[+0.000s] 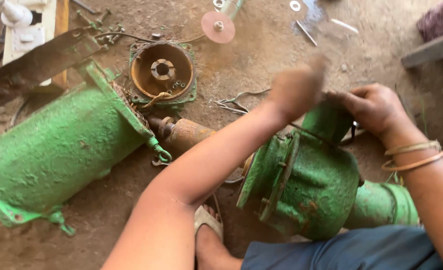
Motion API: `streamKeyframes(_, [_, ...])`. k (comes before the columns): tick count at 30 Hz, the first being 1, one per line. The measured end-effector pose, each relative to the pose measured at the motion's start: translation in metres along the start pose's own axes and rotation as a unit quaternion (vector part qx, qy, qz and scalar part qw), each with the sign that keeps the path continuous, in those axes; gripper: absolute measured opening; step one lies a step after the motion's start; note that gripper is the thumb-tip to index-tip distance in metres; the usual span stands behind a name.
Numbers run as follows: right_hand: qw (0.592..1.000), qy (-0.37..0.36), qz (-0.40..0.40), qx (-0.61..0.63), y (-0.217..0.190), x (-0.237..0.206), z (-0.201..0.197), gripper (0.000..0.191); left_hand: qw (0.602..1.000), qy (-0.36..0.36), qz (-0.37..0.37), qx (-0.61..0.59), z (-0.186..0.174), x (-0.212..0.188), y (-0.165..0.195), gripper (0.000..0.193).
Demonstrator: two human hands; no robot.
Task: The person uses a wrench to tighten bolts on a green motor while sitting on the ground. They repeatedly adjust the wrench and rotate the bolts to secure the motor components.
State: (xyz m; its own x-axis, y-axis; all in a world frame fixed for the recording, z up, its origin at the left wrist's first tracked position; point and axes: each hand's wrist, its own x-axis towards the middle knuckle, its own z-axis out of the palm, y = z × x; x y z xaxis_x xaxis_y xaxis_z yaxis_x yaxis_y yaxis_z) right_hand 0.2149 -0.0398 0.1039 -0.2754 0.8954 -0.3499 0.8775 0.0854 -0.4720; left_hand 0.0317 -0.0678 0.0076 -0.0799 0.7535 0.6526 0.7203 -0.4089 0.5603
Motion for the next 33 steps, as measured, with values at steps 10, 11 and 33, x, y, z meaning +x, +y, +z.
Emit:
streamKeyframes(10, [0.997,0.024,0.009,-0.078,-0.016,-0.006,-0.002,0.056,0.965,0.143,-0.142,-0.17,-0.096,-0.02,0.01,0.012])
streamKeyframes(11, [0.998,0.025,0.014,-0.064,-0.017,-0.007,-0.002,0.057,0.962,0.102,-0.156,-0.197,-0.111,-0.028,0.021,0.016])
streamKeyframes(33, [0.997,-0.006,0.034,0.068,-0.028,-0.015,0.0,0.048,0.963,-0.218,0.012,-0.155,-0.177,-0.124,0.062,0.023])
